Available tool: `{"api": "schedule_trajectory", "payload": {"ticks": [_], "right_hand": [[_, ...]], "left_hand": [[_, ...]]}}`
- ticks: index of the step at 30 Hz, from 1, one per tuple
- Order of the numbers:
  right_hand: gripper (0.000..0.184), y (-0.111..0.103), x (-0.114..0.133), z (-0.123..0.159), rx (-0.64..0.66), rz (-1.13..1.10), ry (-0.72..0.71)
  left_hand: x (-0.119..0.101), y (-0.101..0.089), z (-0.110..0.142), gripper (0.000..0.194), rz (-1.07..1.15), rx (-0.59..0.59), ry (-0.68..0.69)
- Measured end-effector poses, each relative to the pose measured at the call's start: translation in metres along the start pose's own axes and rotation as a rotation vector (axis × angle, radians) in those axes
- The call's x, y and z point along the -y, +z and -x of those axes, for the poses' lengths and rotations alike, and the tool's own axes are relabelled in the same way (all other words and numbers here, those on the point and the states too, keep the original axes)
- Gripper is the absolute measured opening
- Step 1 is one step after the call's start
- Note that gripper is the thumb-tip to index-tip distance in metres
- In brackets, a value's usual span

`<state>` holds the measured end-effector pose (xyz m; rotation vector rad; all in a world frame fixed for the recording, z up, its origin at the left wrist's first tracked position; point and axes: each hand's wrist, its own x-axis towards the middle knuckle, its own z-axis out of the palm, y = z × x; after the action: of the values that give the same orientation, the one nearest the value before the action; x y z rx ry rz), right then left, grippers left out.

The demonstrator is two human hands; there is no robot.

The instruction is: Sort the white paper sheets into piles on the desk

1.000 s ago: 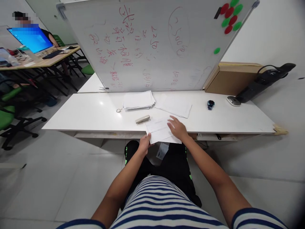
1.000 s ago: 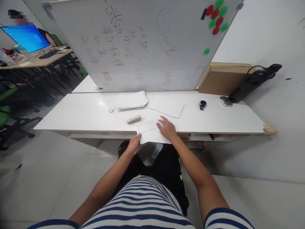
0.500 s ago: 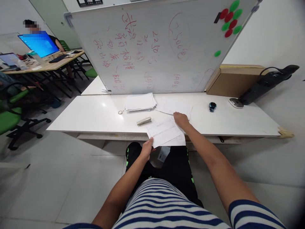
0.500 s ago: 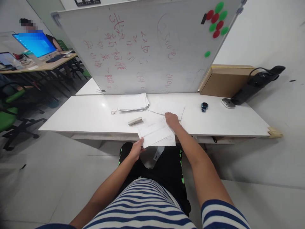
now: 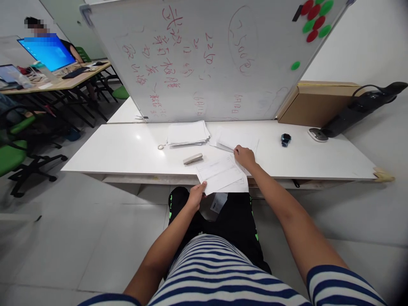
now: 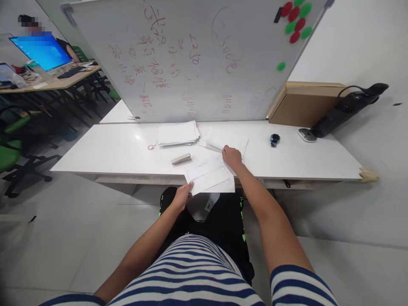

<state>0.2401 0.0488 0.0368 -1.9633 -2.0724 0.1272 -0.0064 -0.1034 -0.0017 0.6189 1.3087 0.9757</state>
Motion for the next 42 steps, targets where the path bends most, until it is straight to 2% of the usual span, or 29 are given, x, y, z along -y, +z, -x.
{"api": "schedule_trajectory", "payload": {"ticks": [2,5,8,11,13,15,18,21,23,26,29,32,34,36,39,40,42], "right_hand": [[0.027,-0.006,-0.001,-0.002,-0.028,-0.065,0.037],[0.032,-0.014,0.002,0.005,-0.197,-0.116,0.032],[0.035,-0.016,0.011,0.032,-0.352,-0.144,-0.174],[0.03,-0.005,0.02,0.077,-0.316,-0.16,-0.449],[0.025,0.007,0.023,0.108,-0.297,-0.16,-0.563],[0.022,0.019,0.025,0.136,-0.324,-0.156,-0.571],[0.022,0.032,0.025,0.164,-0.378,-0.168,-0.487],[0.023,0.036,0.025,0.178,-0.38,-0.182,-0.444],[0.023,0.036,0.026,0.182,-0.375,-0.183,-0.441],[0.022,0.033,0.03,0.186,-0.361,-0.187,-0.446],[0.018,0.029,0.031,0.188,-0.346,-0.215,-0.438],[0.015,0.025,0.024,0.184,-0.426,-0.294,-0.271],[0.017,0.022,0.014,0.177,-0.508,-0.403,-0.059],[0.025,0.022,0.003,0.169,-0.536,-0.583,0.198],[0.043,0.023,-0.01,0.16,-0.424,-0.926,0.555],[0.048,0.023,-0.013,0.158,-0.353,-1.04,0.629],[0.054,0.02,-0.015,0.158,-0.182,-1.226,0.681]], "left_hand": [[-0.001,0.001,-0.001,0.055,-0.008,0.004,0.008],[-0.003,0.003,0.0,0.054,-0.007,0.004,0.009],[-0.005,0.005,0.0,0.051,0.011,0.01,-0.004],[-0.004,0.005,0.0,0.05,0.019,0.034,-0.018],[-0.003,0.003,0.0,0.049,0.012,0.049,-0.027],[-0.002,0.001,-0.001,0.049,0.013,0.064,-0.04],[-0.006,-0.005,-0.003,0.055,0.044,0.133,-0.084],[-0.017,-0.011,-0.007,0.071,0.032,0.258,-0.112],[-0.024,-0.014,-0.011,0.077,-0.053,0.294,-0.102],[-0.028,-0.015,-0.016,0.063,-0.236,0.259,-0.053],[-0.024,-0.012,-0.016,0.049,-0.319,0.246,0.035],[-0.018,-0.011,-0.01,0.044,-0.368,0.26,0.118],[-0.016,-0.011,-0.004,0.041,-0.422,0.284,0.162],[-0.015,-0.013,0.001,0.038,-0.462,0.323,0.182],[-0.014,-0.017,0.006,0.037,-0.474,0.362,0.18],[-0.013,-0.018,0.006,0.037,-0.48,0.363,0.181],[-0.014,-0.019,0.006,0.038,-0.512,0.348,0.193]]}}
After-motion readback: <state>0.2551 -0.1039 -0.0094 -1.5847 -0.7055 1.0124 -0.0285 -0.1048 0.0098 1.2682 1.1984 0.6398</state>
